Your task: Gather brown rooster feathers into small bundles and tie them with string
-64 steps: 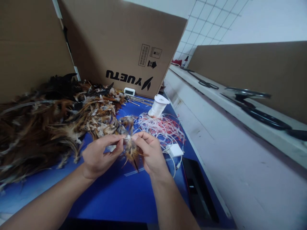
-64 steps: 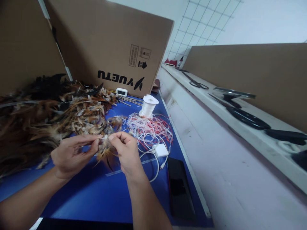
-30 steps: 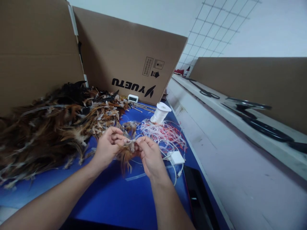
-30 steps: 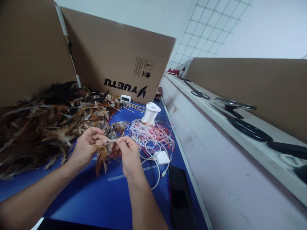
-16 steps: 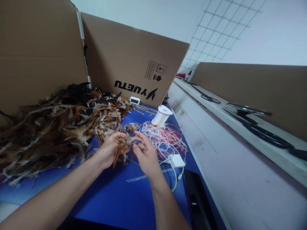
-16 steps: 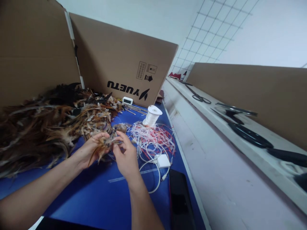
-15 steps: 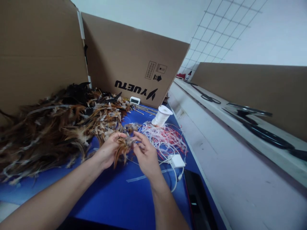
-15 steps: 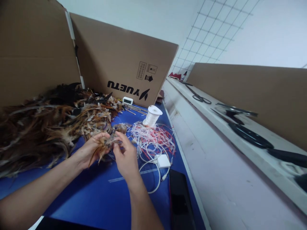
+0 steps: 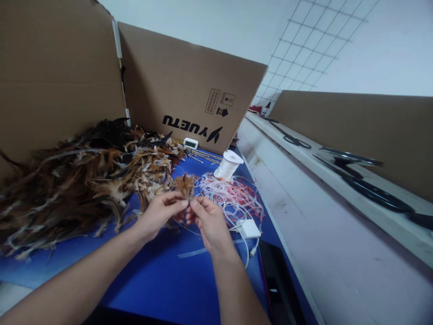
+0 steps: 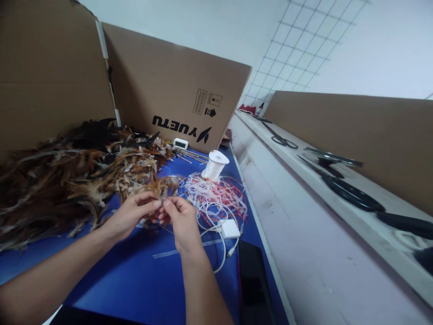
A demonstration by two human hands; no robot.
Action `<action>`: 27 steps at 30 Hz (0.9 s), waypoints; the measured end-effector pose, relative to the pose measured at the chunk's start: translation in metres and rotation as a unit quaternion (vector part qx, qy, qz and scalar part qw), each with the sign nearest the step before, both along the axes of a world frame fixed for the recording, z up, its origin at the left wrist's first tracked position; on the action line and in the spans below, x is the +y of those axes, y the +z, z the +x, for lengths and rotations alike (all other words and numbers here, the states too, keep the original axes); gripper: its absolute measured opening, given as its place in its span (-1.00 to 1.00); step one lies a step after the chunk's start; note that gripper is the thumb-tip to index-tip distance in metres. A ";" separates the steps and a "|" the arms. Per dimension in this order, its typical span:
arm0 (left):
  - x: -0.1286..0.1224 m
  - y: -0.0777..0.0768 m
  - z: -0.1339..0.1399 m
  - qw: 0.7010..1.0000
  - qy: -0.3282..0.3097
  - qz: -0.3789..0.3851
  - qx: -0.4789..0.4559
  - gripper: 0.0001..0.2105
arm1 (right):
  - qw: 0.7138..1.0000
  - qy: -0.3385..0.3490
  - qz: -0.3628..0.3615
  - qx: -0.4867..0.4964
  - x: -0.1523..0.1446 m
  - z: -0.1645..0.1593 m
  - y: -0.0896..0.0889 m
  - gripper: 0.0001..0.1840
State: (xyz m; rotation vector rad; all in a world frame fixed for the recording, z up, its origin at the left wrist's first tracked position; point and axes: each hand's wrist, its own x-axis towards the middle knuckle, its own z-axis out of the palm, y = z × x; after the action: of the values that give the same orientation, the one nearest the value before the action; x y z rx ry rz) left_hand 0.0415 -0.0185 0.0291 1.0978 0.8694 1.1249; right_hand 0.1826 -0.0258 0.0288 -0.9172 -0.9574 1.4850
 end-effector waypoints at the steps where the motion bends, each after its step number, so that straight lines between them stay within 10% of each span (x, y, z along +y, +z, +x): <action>1: -0.001 0.000 0.001 1.000 -0.005 0.012 0.007 -0.80 | 1.000 0.010 -0.011 0.015 0.000 -0.001 0.000 -0.72; 27: -0.011 0.007 0.001 0.980 0.106 0.147 0.087 -0.82 | 0.996 -0.060 -0.018 -0.057 0.008 0.006 -0.008 -0.61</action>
State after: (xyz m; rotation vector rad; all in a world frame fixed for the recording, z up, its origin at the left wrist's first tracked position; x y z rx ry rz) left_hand 0.0429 -0.0298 0.0357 1.3879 0.9962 1.3801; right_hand 0.1884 -0.0176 0.0208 -1.0761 -0.9439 1.3647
